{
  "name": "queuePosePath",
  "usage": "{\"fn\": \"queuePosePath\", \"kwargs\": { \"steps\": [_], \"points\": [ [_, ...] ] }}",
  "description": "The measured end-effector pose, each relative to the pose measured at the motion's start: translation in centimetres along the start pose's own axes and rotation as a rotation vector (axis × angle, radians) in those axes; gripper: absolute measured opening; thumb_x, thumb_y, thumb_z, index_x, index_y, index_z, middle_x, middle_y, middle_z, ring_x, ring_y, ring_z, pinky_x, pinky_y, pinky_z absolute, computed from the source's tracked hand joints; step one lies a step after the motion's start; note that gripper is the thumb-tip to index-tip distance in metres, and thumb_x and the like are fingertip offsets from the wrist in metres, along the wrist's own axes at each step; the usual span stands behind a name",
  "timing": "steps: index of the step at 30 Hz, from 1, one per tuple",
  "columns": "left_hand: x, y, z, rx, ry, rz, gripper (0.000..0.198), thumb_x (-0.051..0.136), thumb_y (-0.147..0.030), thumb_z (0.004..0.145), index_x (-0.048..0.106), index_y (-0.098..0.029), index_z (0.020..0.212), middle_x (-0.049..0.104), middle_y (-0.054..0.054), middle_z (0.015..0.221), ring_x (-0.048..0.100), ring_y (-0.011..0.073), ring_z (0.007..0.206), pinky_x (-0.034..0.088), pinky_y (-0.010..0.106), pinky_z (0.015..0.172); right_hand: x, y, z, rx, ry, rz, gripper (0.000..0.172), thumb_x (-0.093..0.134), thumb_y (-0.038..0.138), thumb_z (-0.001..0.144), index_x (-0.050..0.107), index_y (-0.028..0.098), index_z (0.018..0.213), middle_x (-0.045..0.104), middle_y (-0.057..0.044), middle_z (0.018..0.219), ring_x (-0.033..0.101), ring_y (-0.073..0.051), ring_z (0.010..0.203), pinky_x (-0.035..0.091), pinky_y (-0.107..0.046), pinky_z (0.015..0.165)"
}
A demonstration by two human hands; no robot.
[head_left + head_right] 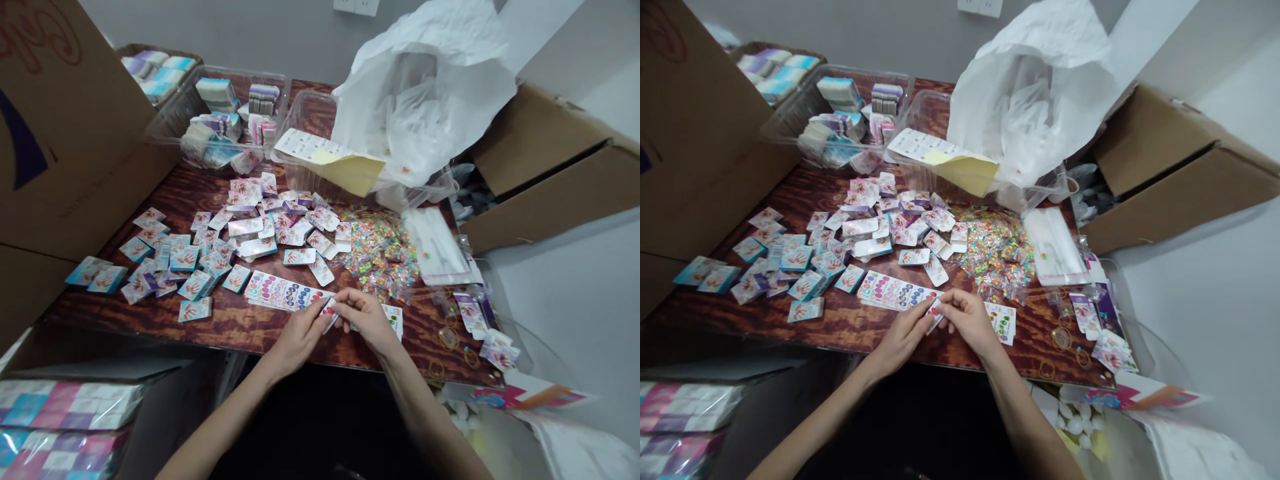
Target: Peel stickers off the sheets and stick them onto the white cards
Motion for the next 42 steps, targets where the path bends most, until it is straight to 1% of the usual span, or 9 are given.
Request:
{"fn": "queuePosePath", "kwargs": {
  "steps": [4,7,9,15,20,24,28,35,42],
  "points": [
    [0.6,1.0,0.2,-0.131,-0.01,-0.14,0.031,0.042,-0.041,0.096,0.06,-0.016,0.099,0.064,0.002,0.075,0.06,0.0144,0.061,0.049,0.025,0.06,-2.7,-0.4,1.7,-0.067,-0.162,-0.161,0.028,0.061,0.046,0.083,0.065,0.019,0.078,0.063,-0.001,0.063,0.056,-0.014,0.052,0.042,-0.025,0.049],
    [0.2,2.4,0.8,-0.232,-0.069,-0.236,0.03,0.047,-0.046,0.092,0.056,-0.017,0.087,0.063,0.0,0.068,0.056,0.0123,0.049,0.045,0.022,0.048,-7.0,0.6,2.9,-0.262,-0.55,-0.622,0.021,0.055,0.035,0.087,0.065,0.02,0.078,0.062,-0.004,0.077,0.058,-0.019,0.072,0.045,-0.031,0.064],
    [0.0,2.7,1.2,-0.244,-0.076,-0.274,0.031,0.05,-0.047,0.09,0.054,-0.017,0.082,0.062,0.0,0.068,0.054,0.0113,0.048,0.044,0.022,0.046,-8.6,0.8,3.7,-0.313,-0.659,-0.888,0.013,0.057,0.029,0.085,0.066,0.02,0.081,0.061,-0.007,0.089,0.056,-0.022,0.082,0.043,-0.034,0.072],
    [-0.5,2.9,1.9,-0.273,-0.11,-0.272,0.03,0.048,-0.047,0.09,0.053,-0.018,0.084,0.06,-0.002,0.068,0.053,0.0113,0.048,0.042,0.022,0.046,-9.3,1.7,3.4,-0.35,-0.558,-0.852,0.015,0.058,0.028,0.084,0.063,0.02,0.073,0.058,-0.004,0.083,0.055,-0.021,0.076,0.041,-0.033,0.071],
    [0.7,2.4,2.7,-0.197,0.005,-0.099,0.027,0.042,-0.041,0.095,0.053,-0.019,0.084,0.057,-0.002,0.064,0.053,0.0134,0.053,0.04,0.023,0.052,-3.9,2.8,1.9,-0.336,-0.175,-0.59,0.016,0.059,0.027,0.084,0.06,0.02,0.07,0.059,-0.002,0.075,0.056,-0.019,0.075,0.042,-0.03,0.07],
    [1.3,1.5,2.9,-0.097,0.029,0.063,0.023,0.04,-0.032,0.096,0.055,-0.019,0.086,0.06,0.001,0.071,0.057,0.0169,0.066,0.041,0.025,0.061,-1.4,1.9,1.8,-0.309,-0.252,-0.569,0.004,0.062,0.023,0.08,0.059,0.021,0.08,0.06,-0.001,0.081,0.056,-0.018,0.075,0.044,-0.03,0.07],
    [-0.1,0.6,2.6,-0.007,0.076,0.241,0.019,0.044,-0.028,0.095,0.06,-0.019,0.096,0.065,0.004,0.087,0.059,0.0198,0.08,0.044,0.028,0.071,-1.7,-0.1,2.5,-0.145,-0.131,-0.316,0.013,0.067,0.031,0.077,0.062,0.019,0.08,0.061,0.001,0.07,0.055,-0.015,0.063,0.043,-0.027,0.059],
    [-5.8,1.2,6.0,0.162,-0.366,0.906,0.036,0.048,-0.009,0.087,0.056,-0.013,0.122,0.054,0.018,0.127,0.048,0.032,0.117,0.041,0.046,0.095,-3.2,0.1,2.4,-0.049,-0.168,0.019,0.031,0.082,0.039,0.064,0.061,0.018,0.072,0.056,0.003,0.064,0.047,-0.01,0.054,0.037,-0.022,0.048],
    [-6.6,1.2,6.8,0.207,-0.289,0.813,0.029,0.048,-0.016,0.093,0.057,-0.014,0.12,0.066,0.013,0.109,0.061,0.0256,0.102,0.048,0.037,0.088,-2.7,1.3,2.4,-0.124,-0.15,0.095,0.025,0.078,0.037,0.071,0.06,0.02,0.077,0.054,0.003,0.069,0.049,-0.01,0.057,0.04,-0.02,0.047]
  ]
}}
Point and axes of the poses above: each hand's wrist, its own z-axis towards the middle knuckle, its own x-axis out of the palm, y = z × x, the point moved 5 cm from there along z, towards the middle knuckle
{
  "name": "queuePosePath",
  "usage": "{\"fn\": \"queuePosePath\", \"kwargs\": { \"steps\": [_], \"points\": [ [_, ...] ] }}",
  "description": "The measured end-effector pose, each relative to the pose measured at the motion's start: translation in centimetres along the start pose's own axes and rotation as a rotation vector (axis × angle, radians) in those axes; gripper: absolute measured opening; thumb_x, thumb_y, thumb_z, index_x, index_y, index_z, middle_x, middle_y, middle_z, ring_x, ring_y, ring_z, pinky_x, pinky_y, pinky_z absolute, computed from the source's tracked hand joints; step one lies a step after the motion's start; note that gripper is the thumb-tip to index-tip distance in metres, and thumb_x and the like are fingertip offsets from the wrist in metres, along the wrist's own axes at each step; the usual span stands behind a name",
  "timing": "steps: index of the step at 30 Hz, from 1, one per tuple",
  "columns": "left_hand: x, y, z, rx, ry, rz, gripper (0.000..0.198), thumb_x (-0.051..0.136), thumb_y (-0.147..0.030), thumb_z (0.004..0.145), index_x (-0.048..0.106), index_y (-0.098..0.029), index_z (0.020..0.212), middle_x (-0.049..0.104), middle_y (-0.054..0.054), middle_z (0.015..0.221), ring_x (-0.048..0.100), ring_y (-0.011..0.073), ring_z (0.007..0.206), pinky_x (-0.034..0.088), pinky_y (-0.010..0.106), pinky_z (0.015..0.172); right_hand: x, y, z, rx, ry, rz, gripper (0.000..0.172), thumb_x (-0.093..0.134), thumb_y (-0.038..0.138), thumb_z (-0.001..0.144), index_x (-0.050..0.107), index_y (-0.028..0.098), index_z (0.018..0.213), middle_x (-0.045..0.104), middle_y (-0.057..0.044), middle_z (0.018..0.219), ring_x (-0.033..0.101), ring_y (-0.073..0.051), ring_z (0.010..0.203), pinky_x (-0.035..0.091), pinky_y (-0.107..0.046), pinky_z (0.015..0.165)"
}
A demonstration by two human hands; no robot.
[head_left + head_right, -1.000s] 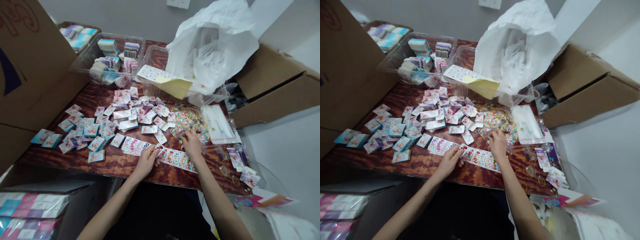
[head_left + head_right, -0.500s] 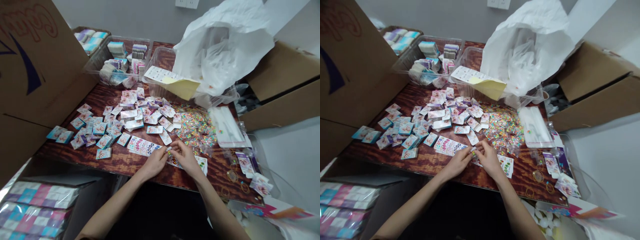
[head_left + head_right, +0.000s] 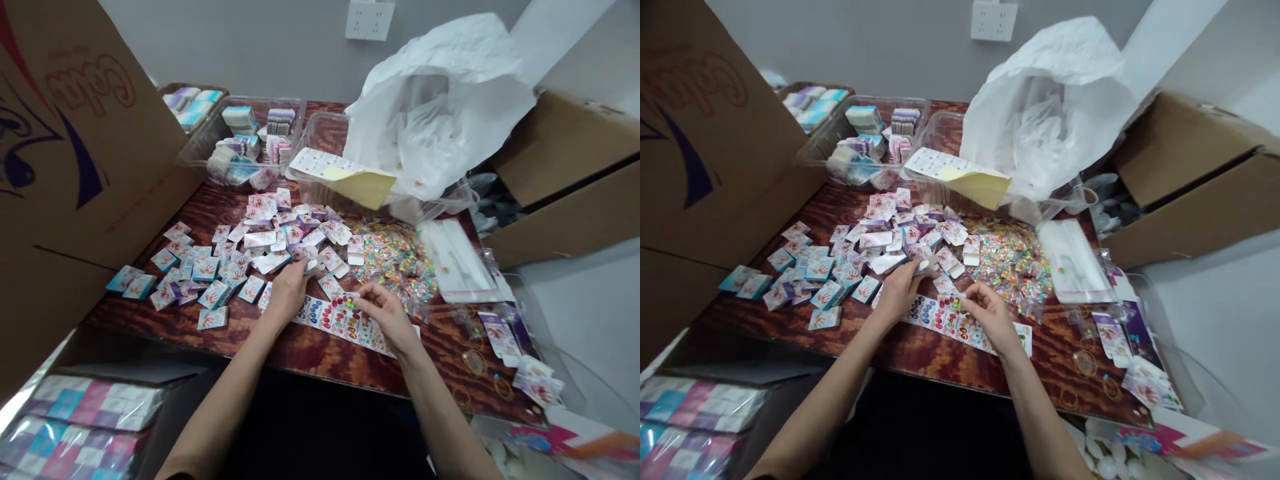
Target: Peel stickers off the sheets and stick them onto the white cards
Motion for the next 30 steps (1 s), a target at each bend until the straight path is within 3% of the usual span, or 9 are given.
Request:
{"fn": "queuePosePath", "kwargs": {
  "steps": [5,10,14,17,22,25,27,30],
  "points": [
    [-0.9,-2.8,-2.8,-0.067,0.261,-0.496,0.028,0.056,-0.029,0.092,0.062,-0.021,0.118,0.071,0.005,0.104,0.066,0.0212,0.091,0.049,0.029,0.081,-0.4,2.4,0.2,-0.171,-0.108,-0.099,0.021,0.072,0.036,0.077,0.058,0.021,0.08,0.054,0.003,0.069,0.051,-0.011,0.059,0.044,-0.023,0.055],
    [0.3,-2.5,-4.7,-0.326,0.447,-0.882,0.039,0.057,-0.04,0.09,0.062,-0.018,0.121,0.07,0.004,0.093,0.061,0.0133,0.062,0.049,0.023,0.058,-0.3,2.2,0.6,-0.103,0.031,-0.218,0.024,0.074,0.037,0.075,0.057,0.02,0.076,0.053,0.003,0.068,0.049,-0.011,0.059,0.04,-0.024,0.053],
    [0.9,-2.4,-5.5,-0.372,0.635,-1.016,0.043,0.059,-0.043,0.088,0.062,-0.018,0.122,0.066,0.002,0.081,0.057,0.0096,0.055,0.048,0.02,0.052,-0.9,1.6,0.7,-0.048,0.086,-0.198,0.027,0.075,0.038,0.072,0.056,0.02,0.074,0.052,0.004,0.066,0.046,-0.01,0.054,0.036,-0.024,0.05],
    [0.8,-2.4,-5.6,-0.387,0.66,-1.062,0.043,0.06,-0.043,0.088,0.063,-0.017,0.121,0.064,0.001,0.079,0.057,0.0091,0.055,0.049,0.02,0.052,-0.9,1.6,0.5,-0.069,0.076,-0.234,0.023,0.074,0.036,0.073,0.057,0.019,0.075,0.055,0.003,0.067,0.048,-0.011,0.058,0.037,-0.025,0.054],
    [1.0,-3.0,-5.4,-0.405,0.606,-1.074,0.044,0.06,-0.044,0.087,0.064,-0.014,0.119,0.063,0.002,0.075,0.056,0.0086,0.053,0.048,0.019,0.05,0.7,1.3,0.2,-0.071,0.151,-0.349,0.014,0.068,0.03,0.077,0.059,0.019,0.075,0.057,0.002,0.069,0.051,-0.014,0.064,0.038,-0.026,0.059],
    [1.1,-3.4,-5.3,-0.396,0.577,-1.026,0.044,0.059,-0.043,0.088,0.062,-0.016,0.123,0.065,0.002,0.077,0.057,0.0097,0.055,0.049,0.02,0.052,1.1,1.5,0.3,-0.155,0.09,-0.48,0.009,0.067,0.022,0.073,0.059,0.02,0.069,0.055,0.0,0.073,0.052,-0.016,0.071,0.04,-0.029,0.065],
    [1.1,-3.5,-5.3,-0.382,0.574,-0.98,0.043,0.059,-0.043,0.088,0.062,-0.017,0.123,0.065,0.002,0.076,0.057,0.0103,0.055,0.048,0.02,0.052,1.2,1.7,0.4,-0.211,0.068,-0.529,0.009,0.068,0.018,0.071,0.06,0.02,0.065,0.056,-0.002,0.081,0.054,-0.019,0.083,0.041,-0.032,0.074],
    [1.0,-3.6,-5.3,-0.367,0.589,-0.957,0.043,0.058,-0.043,0.089,0.063,-0.017,0.122,0.064,0.001,0.073,0.055,0.011,0.053,0.047,0.021,0.052,1.2,1.3,0.6,-0.186,0.171,-0.434,0.009,0.07,0.022,0.073,0.065,0.02,0.066,0.06,-0.007,0.106,0.054,-0.024,0.105,0.04,-0.036,0.088]
  ]
}}
Point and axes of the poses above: each hand's wrist, its own z-axis towards the middle knuckle, its own x-axis out of the palm, y = z × x, the point moved 5 cm from there along z, towards the middle knuckle
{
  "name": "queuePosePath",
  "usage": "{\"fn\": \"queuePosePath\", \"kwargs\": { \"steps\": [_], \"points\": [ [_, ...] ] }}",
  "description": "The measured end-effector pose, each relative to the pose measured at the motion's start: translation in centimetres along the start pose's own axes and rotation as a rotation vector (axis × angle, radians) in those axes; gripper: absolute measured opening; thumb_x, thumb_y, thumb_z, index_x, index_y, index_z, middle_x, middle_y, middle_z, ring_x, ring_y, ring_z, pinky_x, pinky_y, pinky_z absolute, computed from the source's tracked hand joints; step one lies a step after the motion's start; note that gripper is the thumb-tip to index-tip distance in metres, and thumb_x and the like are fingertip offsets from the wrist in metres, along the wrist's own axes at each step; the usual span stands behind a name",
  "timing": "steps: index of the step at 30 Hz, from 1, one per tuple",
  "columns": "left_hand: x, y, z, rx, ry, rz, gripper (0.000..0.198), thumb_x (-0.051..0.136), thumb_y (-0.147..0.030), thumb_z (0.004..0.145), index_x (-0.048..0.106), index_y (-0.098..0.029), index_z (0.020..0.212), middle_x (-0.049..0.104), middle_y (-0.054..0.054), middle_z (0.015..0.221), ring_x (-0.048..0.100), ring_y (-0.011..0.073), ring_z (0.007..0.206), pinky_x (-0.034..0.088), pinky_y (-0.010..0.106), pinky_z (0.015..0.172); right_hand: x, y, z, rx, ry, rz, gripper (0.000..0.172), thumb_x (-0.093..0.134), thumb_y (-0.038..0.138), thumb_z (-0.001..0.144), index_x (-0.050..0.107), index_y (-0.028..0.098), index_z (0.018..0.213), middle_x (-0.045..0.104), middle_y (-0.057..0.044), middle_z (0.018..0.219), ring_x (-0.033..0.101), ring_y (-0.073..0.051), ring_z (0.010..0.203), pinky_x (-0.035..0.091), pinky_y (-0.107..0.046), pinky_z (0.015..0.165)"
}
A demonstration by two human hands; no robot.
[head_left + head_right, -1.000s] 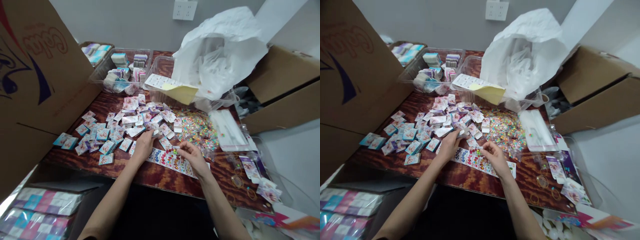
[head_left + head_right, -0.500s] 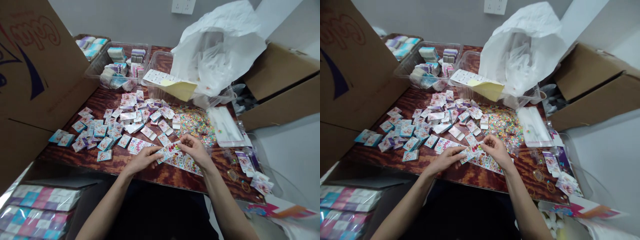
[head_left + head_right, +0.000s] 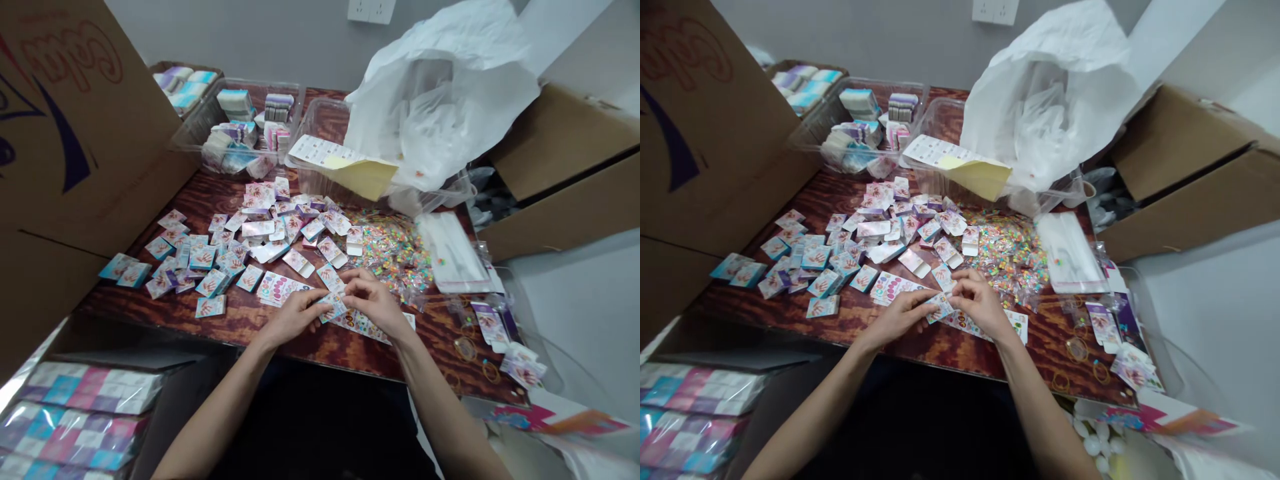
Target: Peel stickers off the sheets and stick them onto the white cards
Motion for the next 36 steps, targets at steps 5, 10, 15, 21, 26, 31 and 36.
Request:
{"fn": "queuePosePath", "kwargs": {
  "steps": [5,10,15,21,26,31,36],
  "points": [
    [-0.2,-0.3,0.1,0.106,-0.005,0.029,0.036,0.056,-0.038,0.091,0.067,-0.017,0.117,0.069,0.004,0.087,0.062,0.0167,0.077,0.049,0.027,0.073,0.1,-1.6,-0.3,0.108,0.125,0.257,0.012,0.072,0.03,0.076,0.07,0.02,0.071,0.061,-0.008,0.121,0.055,-0.026,0.113,0.042,-0.037,0.089],
    [0.1,0.1,0.7,0.159,-0.015,0.057,0.03,0.058,-0.033,0.09,0.069,-0.016,0.111,0.07,0.005,0.098,0.061,0.0204,0.093,0.045,0.03,0.086,0.3,-1.0,0.1,0.049,0.101,0.096,0.01,0.07,0.023,0.075,0.069,0.019,0.065,0.064,-0.007,0.11,0.056,-0.025,0.109,0.041,-0.037,0.09],
    [0.9,0.6,0.8,0.127,-0.181,-0.141,0.047,0.06,-0.032,0.087,0.052,-0.019,0.132,0.067,0.006,0.1,0.059,0.0141,0.072,0.048,0.023,0.063,0.5,-0.6,1.2,0.057,0.102,0.025,0.014,0.066,0.027,0.077,0.071,0.019,0.067,0.064,-0.002,0.075,0.058,-0.018,0.073,0.043,-0.031,0.071],
    [1.2,0.2,0.6,0.164,-0.361,-0.202,0.045,0.062,-0.032,0.086,0.054,-0.024,0.129,0.057,0.009,0.127,0.058,0.011,0.071,0.051,0.02,0.057,1.1,-1.4,-0.3,0.081,-0.338,0.305,0.022,0.07,0.035,0.077,0.068,0.023,0.096,0.067,-0.002,0.089,0.061,-0.019,0.083,0.048,-0.03,0.075],
    [1.5,0.2,0.6,0.119,-0.315,-0.251,0.037,0.065,-0.032,0.083,0.057,-0.02,0.117,0.06,0.006,0.117,0.058,0.0077,0.059,0.053,0.021,0.051,2.0,-1.4,-1.6,-0.001,-0.342,0.231,0.008,0.066,0.028,0.082,0.069,0.022,0.078,0.062,-0.001,0.079,0.057,-0.017,0.077,0.045,-0.028,0.073],
    [1.7,0.6,0.4,0.065,-0.254,-0.174,0.035,0.062,-0.035,0.085,0.056,-0.019,0.116,0.062,0.004,0.103,0.055,0.0068,0.052,0.05,0.02,0.045,2.0,-1.9,-1.7,0.084,-0.292,0.274,0.013,0.07,0.03,0.078,0.068,0.022,0.088,0.061,0.001,0.074,0.055,-0.015,0.068,0.043,-0.027,0.064],
    [1.3,0.6,0.0,0.118,-0.326,-0.062,0.035,0.061,-0.032,0.086,0.051,-0.022,0.118,0.059,0.003,0.106,0.055,0.0062,0.055,0.047,0.018,0.047,2.3,-2.4,-1.9,0.163,-0.257,0.393,0.024,0.073,0.035,0.074,0.066,0.022,0.094,0.064,0.0,0.077,0.058,-0.016,0.069,0.046,-0.027,0.065]
  ]
}}
Point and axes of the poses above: each hand's wrist, its own z-axis towards the middle knuckle, its own x-axis out of the palm, y = z × x, the point moved 5 cm from there along z, towards the middle knuckle
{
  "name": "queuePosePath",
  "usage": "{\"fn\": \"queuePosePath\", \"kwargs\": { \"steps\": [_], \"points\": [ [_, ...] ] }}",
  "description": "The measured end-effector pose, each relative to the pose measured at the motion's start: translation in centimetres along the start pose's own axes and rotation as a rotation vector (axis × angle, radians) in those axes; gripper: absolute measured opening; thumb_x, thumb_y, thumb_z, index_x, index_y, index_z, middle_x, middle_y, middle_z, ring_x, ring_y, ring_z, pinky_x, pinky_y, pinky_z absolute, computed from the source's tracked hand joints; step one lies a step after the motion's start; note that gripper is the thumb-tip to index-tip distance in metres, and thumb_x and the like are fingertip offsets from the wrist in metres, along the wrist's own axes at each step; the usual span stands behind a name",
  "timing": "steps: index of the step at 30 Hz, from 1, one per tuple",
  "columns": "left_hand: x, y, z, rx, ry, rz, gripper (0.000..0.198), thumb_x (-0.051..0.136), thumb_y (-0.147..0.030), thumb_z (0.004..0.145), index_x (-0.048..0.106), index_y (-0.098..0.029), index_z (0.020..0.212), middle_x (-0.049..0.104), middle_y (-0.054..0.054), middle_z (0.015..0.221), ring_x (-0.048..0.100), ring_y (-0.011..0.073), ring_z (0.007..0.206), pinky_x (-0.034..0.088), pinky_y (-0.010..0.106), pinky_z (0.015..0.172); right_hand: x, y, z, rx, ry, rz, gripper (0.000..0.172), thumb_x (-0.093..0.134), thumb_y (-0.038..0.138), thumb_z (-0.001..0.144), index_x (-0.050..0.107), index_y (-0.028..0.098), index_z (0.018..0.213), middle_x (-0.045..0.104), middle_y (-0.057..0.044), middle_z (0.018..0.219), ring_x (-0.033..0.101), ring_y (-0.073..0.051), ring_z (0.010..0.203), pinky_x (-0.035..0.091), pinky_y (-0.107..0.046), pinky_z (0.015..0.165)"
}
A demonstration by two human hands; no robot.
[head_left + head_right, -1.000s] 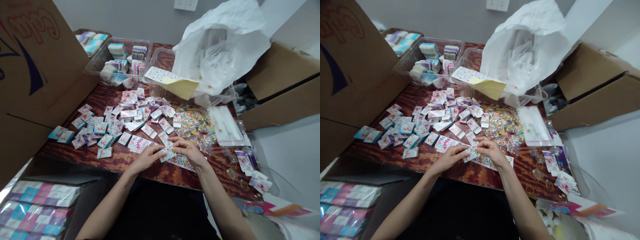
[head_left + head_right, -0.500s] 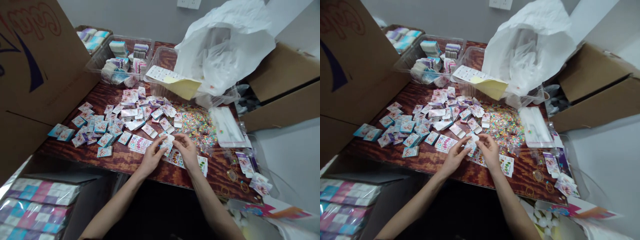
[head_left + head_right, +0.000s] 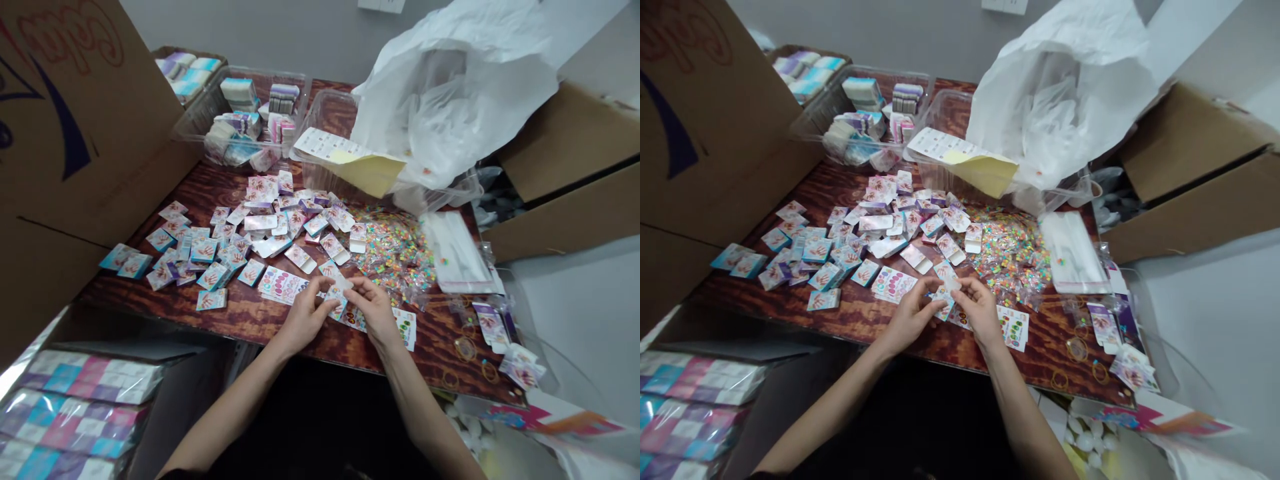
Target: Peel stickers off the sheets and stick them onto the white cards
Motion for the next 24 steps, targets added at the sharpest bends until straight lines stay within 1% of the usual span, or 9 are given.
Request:
{"fn": "queuePosePath", "kwargs": {
  "steps": [2,4,6,8,11,14,17,20,24],
  "points": [
    [-0.2,0.0,-0.1,0.026,-0.044,0.022,0.04,0.063,-0.03,0.085,0.046,-0.024,0.121,0.056,0.003,0.105,0.057,0.0075,0.061,0.047,0.018,0.051,0.0,0.3,-0.2,-0.056,0.028,-0.071,0.016,0.069,0.037,0.079,0.068,0.021,0.085,0.066,-0.002,0.083,0.06,-0.018,0.077,0.047,-0.028,0.07],
    [-0.2,0.0,-0.2,0.044,-0.048,0.044,0.045,0.063,-0.028,0.085,0.042,-0.025,0.125,0.055,0.002,0.103,0.059,0.0097,0.067,0.049,0.019,0.055,-0.1,0.7,-0.4,-0.131,0.033,-0.125,0.016,0.064,0.037,0.085,0.069,0.022,0.082,0.066,-0.003,0.085,0.06,-0.019,0.083,0.047,-0.03,0.077],
    [-0.1,0.0,-0.4,0.056,-0.034,0.073,0.047,0.063,-0.028,0.086,0.041,-0.026,0.128,0.054,0.003,0.102,0.058,0.0106,0.07,0.05,0.02,0.058,-0.1,0.8,-0.5,-0.156,0.036,-0.138,0.018,0.064,0.037,0.085,0.068,0.022,0.077,0.067,-0.003,0.084,0.061,-0.02,0.084,0.047,-0.032,0.079],
    [0.1,0.0,-0.5,0.059,-0.012,0.078,0.049,0.062,-0.028,0.087,0.041,-0.026,0.13,0.053,0.003,0.102,0.057,0.0101,0.067,0.05,0.021,0.058,-0.1,0.5,-0.4,-0.119,0.029,-0.137,0.017,0.069,0.038,0.08,0.067,0.022,0.075,0.067,-0.002,0.08,0.06,-0.019,0.079,0.047,-0.031,0.075],
    [0.1,0.1,-0.7,0.046,0.028,0.033,0.051,0.062,-0.028,0.087,0.04,-0.027,0.132,0.052,0.003,0.103,0.06,0.0105,0.068,0.051,0.021,0.058,-0.3,0.0,-0.1,-0.049,-0.017,-0.139,0.02,0.075,0.039,0.073,0.067,0.021,0.075,0.064,0.0,0.07,0.056,-0.016,0.066,0.045,-0.028,0.063],
    [0.1,0.2,-0.7,0.032,0.048,-0.013,0.051,0.064,-0.028,0.086,0.04,-0.028,0.132,0.05,0.003,0.105,0.063,0.0111,0.072,0.052,0.02,0.058,-0.3,-0.4,0.2,-0.026,-0.06,-0.108,0.023,0.075,0.04,0.073,0.065,0.02,0.072,0.059,0.002,0.062,0.05,-0.014,0.058,0.04,-0.026,0.056],
    [0.0,0.3,-0.6,0.025,0.051,-0.048,0.051,0.064,-0.028,0.085,0.041,-0.028,0.131,0.049,0.003,0.106,0.061,0.0093,0.07,0.052,0.018,0.055,-0.2,-0.4,0.3,-0.033,-0.095,-0.077,0.023,0.075,0.038,0.073,0.062,0.02,0.069,0.054,0.004,0.059,0.047,-0.013,0.056,0.038,-0.025,0.054],
    [0.1,0.4,-0.6,0.006,0.042,-0.094,0.052,0.063,-0.03,0.085,0.04,-0.028,0.132,0.049,0.003,0.108,0.058,0.0081,0.064,0.051,0.018,0.048,0.1,0.2,0.0,-0.075,-0.098,-0.126,0.021,0.074,0.035,0.075,0.061,0.02,0.067,0.055,0.003,0.06,0.049,-0.013,0.058,0.039,-0.026,0.058],
    [0.0,0.5,-0.9,-0.006,0.052,-0.103,0.053,0.062,-0.031,0.086,0.039,-0.03,0.135,0.052,0.004,0.111,0.058,0.0088,0.063,0.052,0.02,0.047,0.8,1.6,-0.9,-0.17,-0.007,-0.249,0.016,0.066,0.032,0.083,0.066,0.021,0.072,0.064,-0.001,0.075,0.058,-0.018,0.073,0.044,-0.029,0.069]
  ]
}}
Point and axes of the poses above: each hand's wrist, its own z-axis towards the middle knuckle, its own x-axis out of the palm, y = z × x, the point moved 5 cm from there along z, towards the middle knuckle
